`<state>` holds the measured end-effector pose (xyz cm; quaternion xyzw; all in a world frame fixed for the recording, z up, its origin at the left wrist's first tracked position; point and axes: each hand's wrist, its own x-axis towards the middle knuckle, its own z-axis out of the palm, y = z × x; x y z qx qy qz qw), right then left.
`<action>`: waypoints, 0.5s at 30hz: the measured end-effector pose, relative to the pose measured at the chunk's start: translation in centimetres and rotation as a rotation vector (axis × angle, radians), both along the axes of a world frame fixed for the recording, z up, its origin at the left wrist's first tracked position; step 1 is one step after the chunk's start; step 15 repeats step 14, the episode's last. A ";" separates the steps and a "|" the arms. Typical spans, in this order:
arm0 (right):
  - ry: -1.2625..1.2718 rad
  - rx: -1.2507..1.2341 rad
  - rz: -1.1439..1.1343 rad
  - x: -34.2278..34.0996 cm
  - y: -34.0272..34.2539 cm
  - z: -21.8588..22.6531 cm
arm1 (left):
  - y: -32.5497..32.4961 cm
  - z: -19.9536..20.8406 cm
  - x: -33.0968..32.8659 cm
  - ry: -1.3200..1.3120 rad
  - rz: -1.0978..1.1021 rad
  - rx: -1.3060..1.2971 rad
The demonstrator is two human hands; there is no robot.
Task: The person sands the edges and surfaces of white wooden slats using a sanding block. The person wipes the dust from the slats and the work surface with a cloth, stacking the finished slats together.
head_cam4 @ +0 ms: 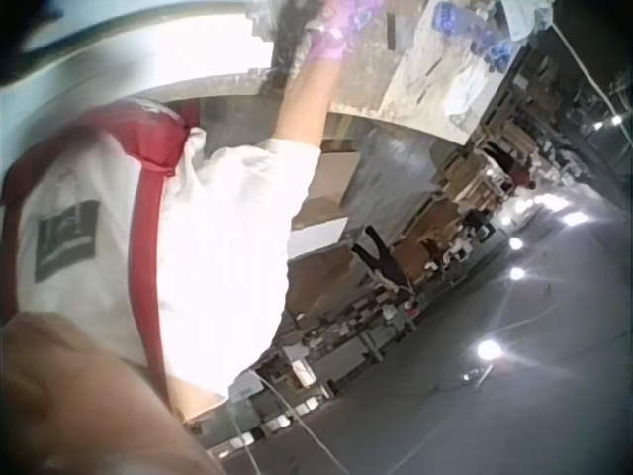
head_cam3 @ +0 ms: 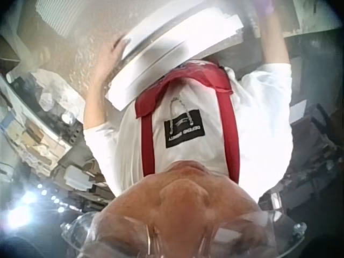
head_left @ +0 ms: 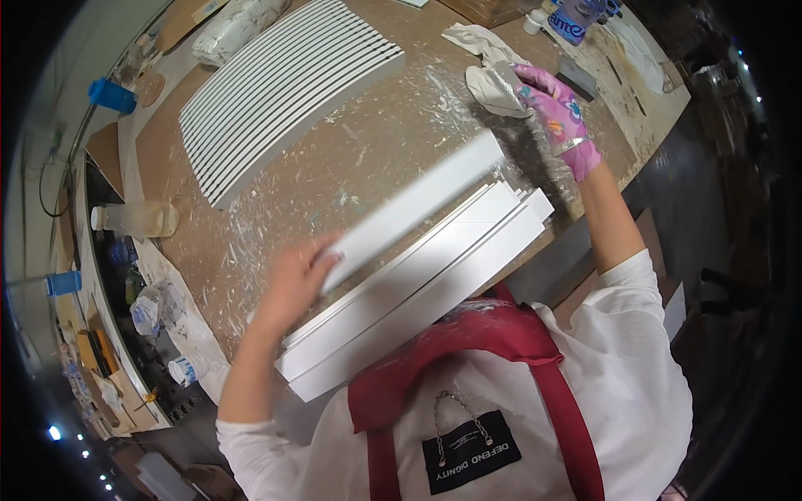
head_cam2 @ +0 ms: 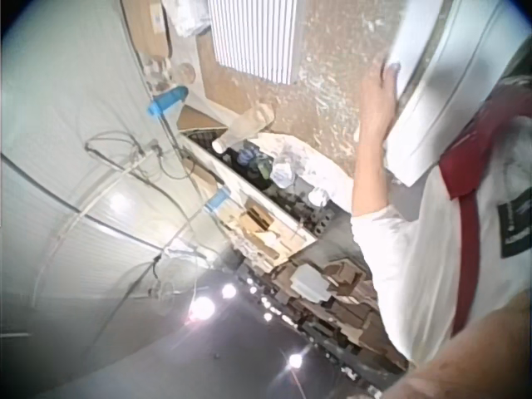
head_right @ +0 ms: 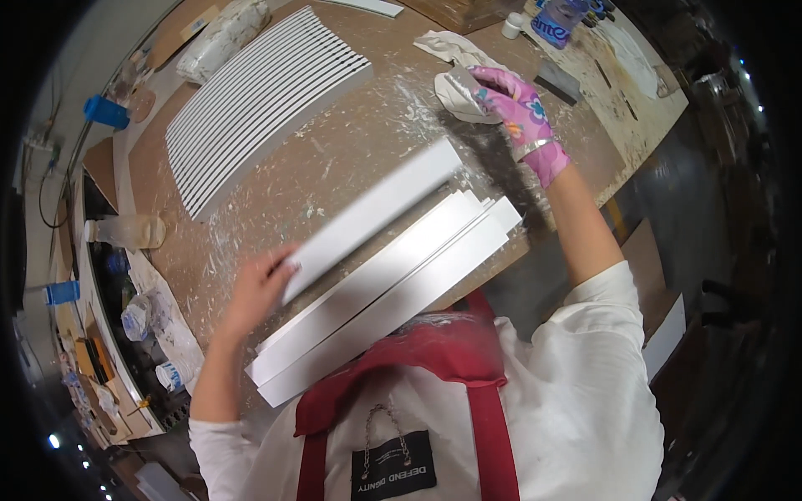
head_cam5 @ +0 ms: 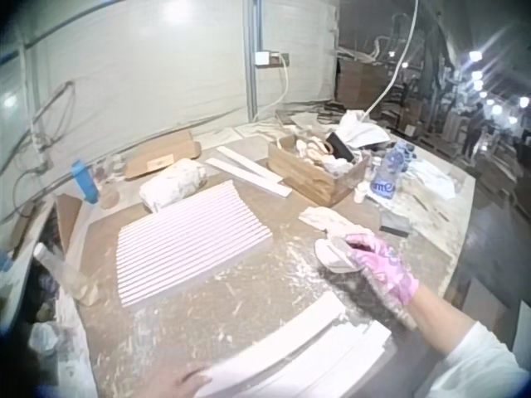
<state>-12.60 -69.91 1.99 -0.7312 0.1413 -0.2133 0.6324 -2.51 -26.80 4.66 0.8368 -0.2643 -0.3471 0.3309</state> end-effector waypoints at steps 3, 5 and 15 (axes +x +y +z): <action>0.060 -0.004 -0.051 -0.6 1.4 -0.1 | 1.3 0.9 -3.2 -0.058 -0.126 -0.118; 0.053 -0.007 -0.031 -0.7 2.0 -1.1 | 1.1 1.7 -3.0 -0.185 -0.243 -0.085; 0.088 0.101 0.025 0.3 2.9 -1.0 | 1.0 0.9 -0.5 0.087 -0.194 -0.068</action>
